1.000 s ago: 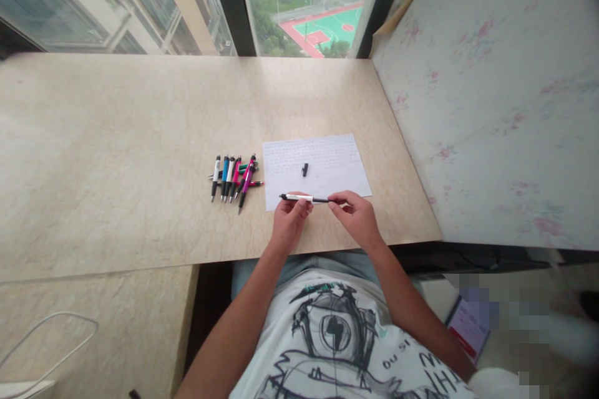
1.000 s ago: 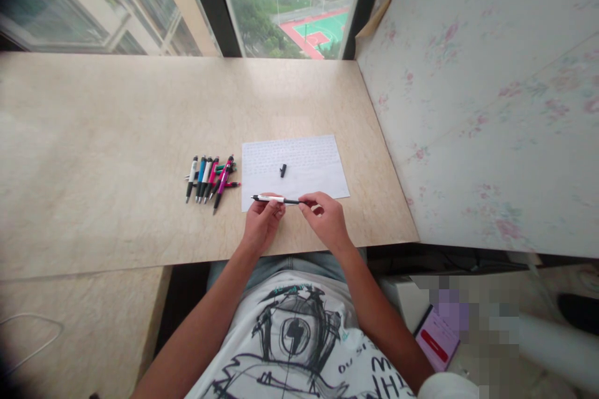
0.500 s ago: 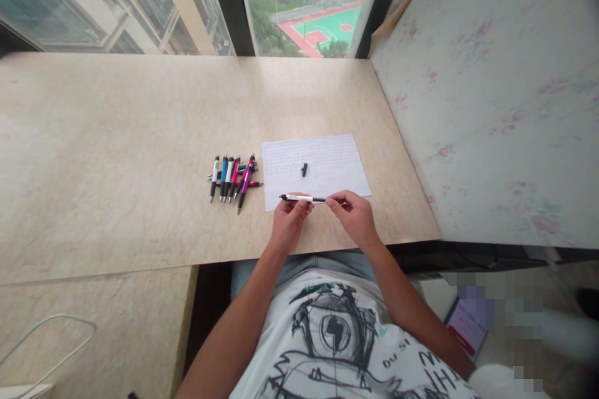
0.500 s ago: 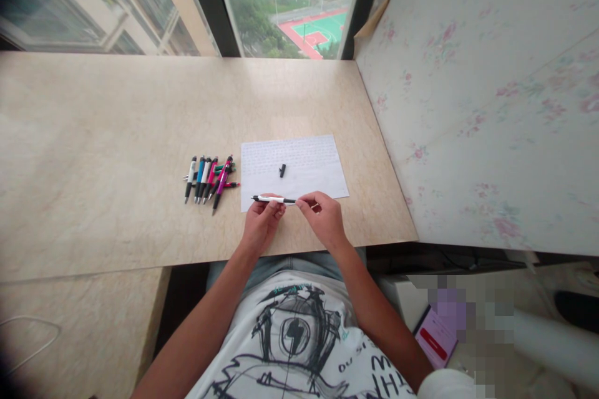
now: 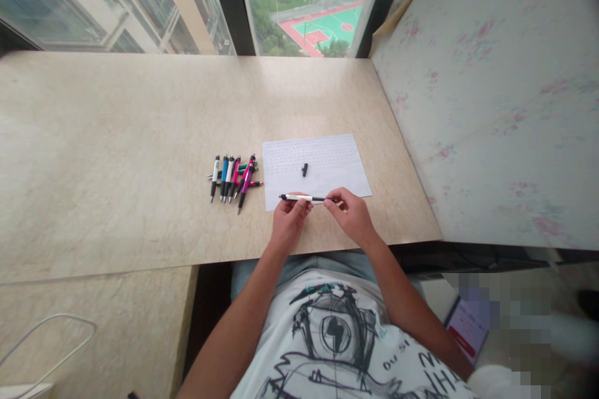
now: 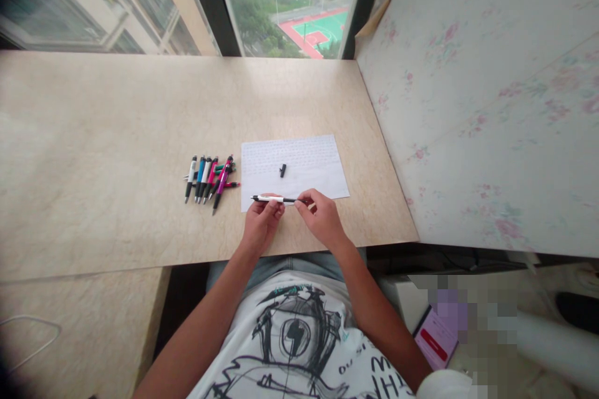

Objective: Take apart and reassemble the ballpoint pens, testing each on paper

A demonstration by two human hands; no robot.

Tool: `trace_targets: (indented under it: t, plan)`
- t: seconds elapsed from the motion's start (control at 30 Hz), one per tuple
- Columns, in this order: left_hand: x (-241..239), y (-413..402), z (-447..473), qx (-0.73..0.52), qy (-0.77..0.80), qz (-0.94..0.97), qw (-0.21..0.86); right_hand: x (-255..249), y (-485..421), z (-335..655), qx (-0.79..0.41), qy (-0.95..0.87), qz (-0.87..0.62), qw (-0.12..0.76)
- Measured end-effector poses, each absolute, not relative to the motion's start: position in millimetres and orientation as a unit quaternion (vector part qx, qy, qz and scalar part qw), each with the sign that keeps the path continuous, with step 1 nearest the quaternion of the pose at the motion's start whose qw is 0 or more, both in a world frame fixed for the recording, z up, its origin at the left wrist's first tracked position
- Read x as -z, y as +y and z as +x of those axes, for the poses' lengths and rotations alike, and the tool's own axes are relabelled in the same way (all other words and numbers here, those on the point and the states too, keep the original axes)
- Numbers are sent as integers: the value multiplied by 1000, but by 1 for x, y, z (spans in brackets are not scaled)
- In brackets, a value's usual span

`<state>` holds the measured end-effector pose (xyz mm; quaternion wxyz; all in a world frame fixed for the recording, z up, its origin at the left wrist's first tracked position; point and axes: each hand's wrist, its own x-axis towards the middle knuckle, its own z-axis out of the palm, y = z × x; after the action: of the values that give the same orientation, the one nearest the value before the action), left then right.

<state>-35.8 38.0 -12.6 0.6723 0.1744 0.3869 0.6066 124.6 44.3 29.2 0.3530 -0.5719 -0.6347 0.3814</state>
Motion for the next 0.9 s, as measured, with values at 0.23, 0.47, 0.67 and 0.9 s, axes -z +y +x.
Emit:
trace_targets:
  t: [0.23, 0.47, 0.67, 0.9]
  plan:
    - [17, 38, -36, -604, 386, 186, 672, -31, 47, 127, -412, -637, -555, 341]
    - [18, 38, -37, -602, 385, 191, 673, -31, 48, 129, -375, -656, -562, 336]
    - [13, 38, -36, -607, 385, 181, 671, -30, 49, 129, -391, -649, -559, 337]
    - [18, 38, -37, -607, 378, 183, 675, -32, 49, 128, -350, -674, -563, 325]
